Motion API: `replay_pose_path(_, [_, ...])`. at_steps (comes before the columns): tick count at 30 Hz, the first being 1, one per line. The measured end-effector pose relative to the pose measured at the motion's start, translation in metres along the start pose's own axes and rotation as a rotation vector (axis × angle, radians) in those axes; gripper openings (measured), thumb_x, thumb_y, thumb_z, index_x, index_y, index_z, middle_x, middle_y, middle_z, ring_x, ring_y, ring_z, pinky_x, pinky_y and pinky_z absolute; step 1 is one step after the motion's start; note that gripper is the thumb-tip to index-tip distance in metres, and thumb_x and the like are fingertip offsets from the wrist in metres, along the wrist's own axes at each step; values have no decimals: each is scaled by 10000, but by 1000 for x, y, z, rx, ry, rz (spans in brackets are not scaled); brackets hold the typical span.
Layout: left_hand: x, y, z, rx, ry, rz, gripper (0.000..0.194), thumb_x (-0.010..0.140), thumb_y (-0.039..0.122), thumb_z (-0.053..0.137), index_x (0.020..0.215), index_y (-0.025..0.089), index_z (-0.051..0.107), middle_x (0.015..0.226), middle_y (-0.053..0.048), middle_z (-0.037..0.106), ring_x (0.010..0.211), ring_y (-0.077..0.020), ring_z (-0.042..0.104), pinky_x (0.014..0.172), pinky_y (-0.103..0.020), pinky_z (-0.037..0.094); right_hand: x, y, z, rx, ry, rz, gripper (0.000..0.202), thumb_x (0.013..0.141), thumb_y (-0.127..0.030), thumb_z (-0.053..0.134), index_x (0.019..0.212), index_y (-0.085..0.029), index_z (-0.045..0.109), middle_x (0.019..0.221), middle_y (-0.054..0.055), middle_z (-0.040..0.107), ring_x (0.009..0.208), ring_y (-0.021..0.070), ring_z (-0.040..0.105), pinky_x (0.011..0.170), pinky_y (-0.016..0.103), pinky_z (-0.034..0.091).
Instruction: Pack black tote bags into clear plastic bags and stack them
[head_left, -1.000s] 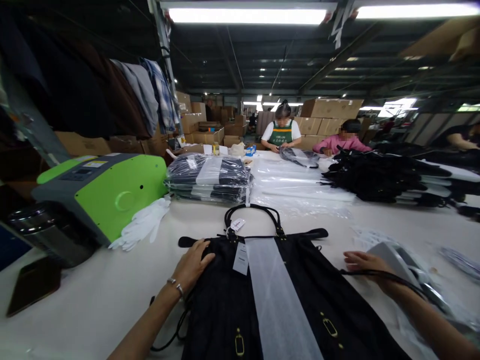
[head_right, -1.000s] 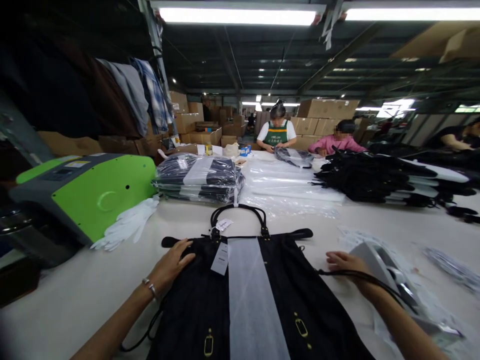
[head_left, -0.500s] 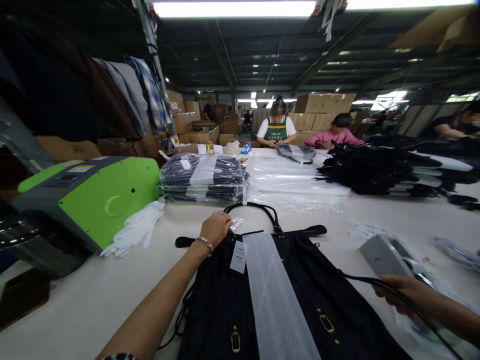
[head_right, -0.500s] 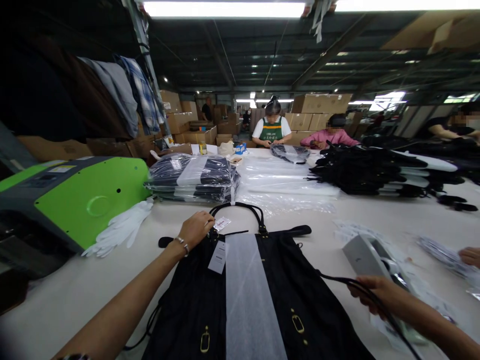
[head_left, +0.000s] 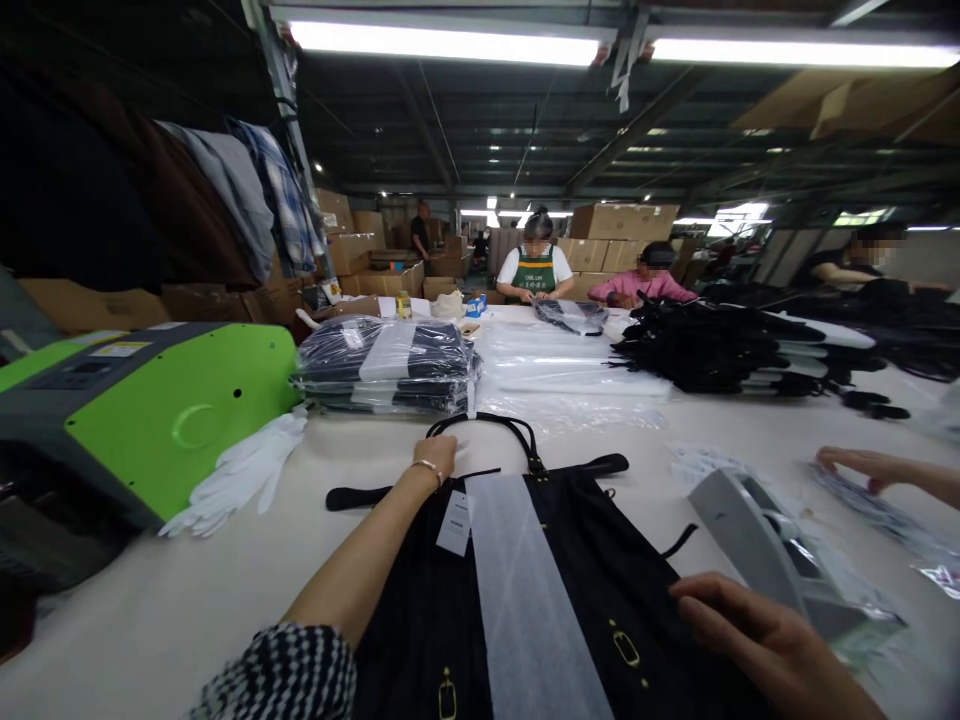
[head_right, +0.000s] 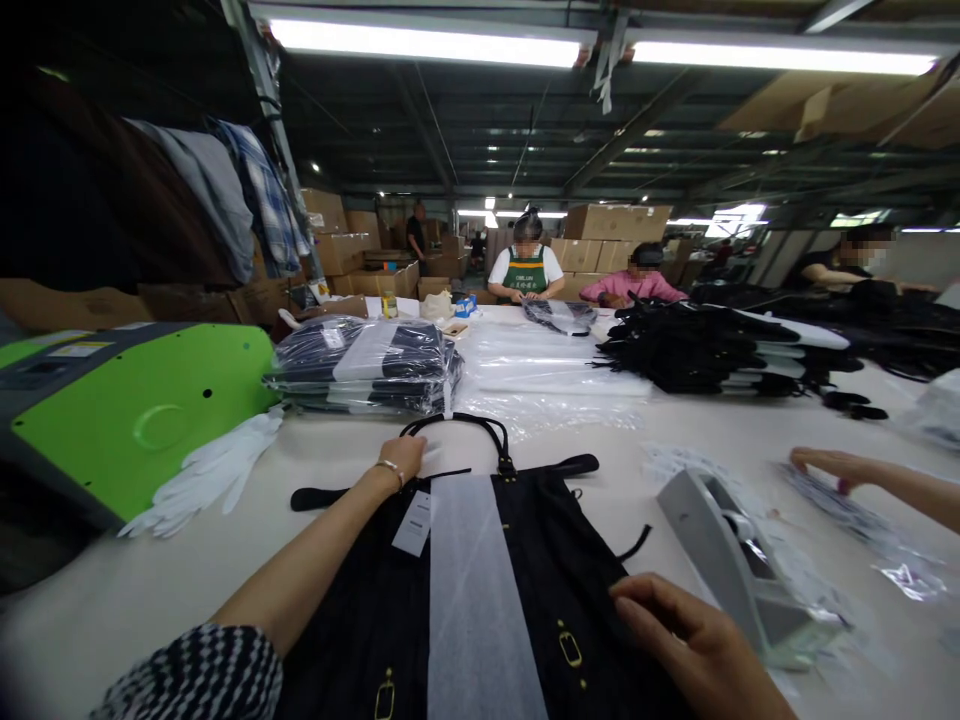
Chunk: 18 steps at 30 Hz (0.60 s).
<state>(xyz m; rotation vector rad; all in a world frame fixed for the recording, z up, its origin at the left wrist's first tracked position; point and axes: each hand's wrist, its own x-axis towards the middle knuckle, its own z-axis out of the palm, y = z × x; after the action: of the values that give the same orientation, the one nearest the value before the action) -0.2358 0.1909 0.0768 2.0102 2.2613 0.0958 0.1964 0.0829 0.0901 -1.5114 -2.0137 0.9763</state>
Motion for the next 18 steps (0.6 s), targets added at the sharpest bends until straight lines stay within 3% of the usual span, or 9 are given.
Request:
replay_pose_path(4, [-46,-18,-4,-100,128,30,351,1022,312,311,1226,234,587,1180,-66,692,1082,-187,648,927,-318,503,-4,-12,20,-26,-40,-83,347,851,-567,576,907,-260,727,889,26,730,838,211,677,766,222,536])
replay_pose_path(7, [-87,-24,15,-194,143,358,365,997,227,323,1204,282,619,1323,15,640,1281,-153,535,1110,-313,379,-4,-20,36,-12,-94,-99,339,878,-539,546,891,-251,724,856,23,726,807,203,675,745,226,532])
replay_pose_path(9, [-109,-26,33,-213,81,619,429,926,112,364,1223,281,624,1389,9,595,1366,-187,452,1186,-425,285,-2,-25,45,3,-128,-97,336,890,-519,531,888,-240,719,823,20,718,773,194,670,712,226,528])
replay_pose_path(11, [-122,-29,45,-212,50,722,579,842,21,363,1333,264,551,1468,-31,515,1416,-218,382,1189,-506,269,-1,-30,52,9,-156,-92,326,894,-505,531,896,-237,715,808,14,712,744,183,663,683,220,523])
replay_pose_path(14, [-122,-39,40,-293,195,633,707,788,-26,314,1445,212,418,1574,-70,349,1465,-190,278,1198,-461,281,-3,-36,54,-2,-169,-90,314,881,-507,546,906,-246,718,817,12,714,748,179,663,679,214,523])
replay_pose_path(16, [-109,-48,28,-324,299,468,646,833,13,301,1447,185,408,1587,-76,316,1472,-174,250,1218,-421,244,-9,-35,49,-1,-149,-81,321,859,-529,564,889,-253,725,822,17,718,759,186,669,697,219,529])
replay_pose_path(18, [-92,-57,19,-295,287,254,535,900,130,360,1430,148,423,1567,-107,346,1467,-212,256,1224,-431,212,-20,-26,39,6,-95,-24,336,832,-561,584,854,-258,726,758,18,706,688,183,658,639,221,530])
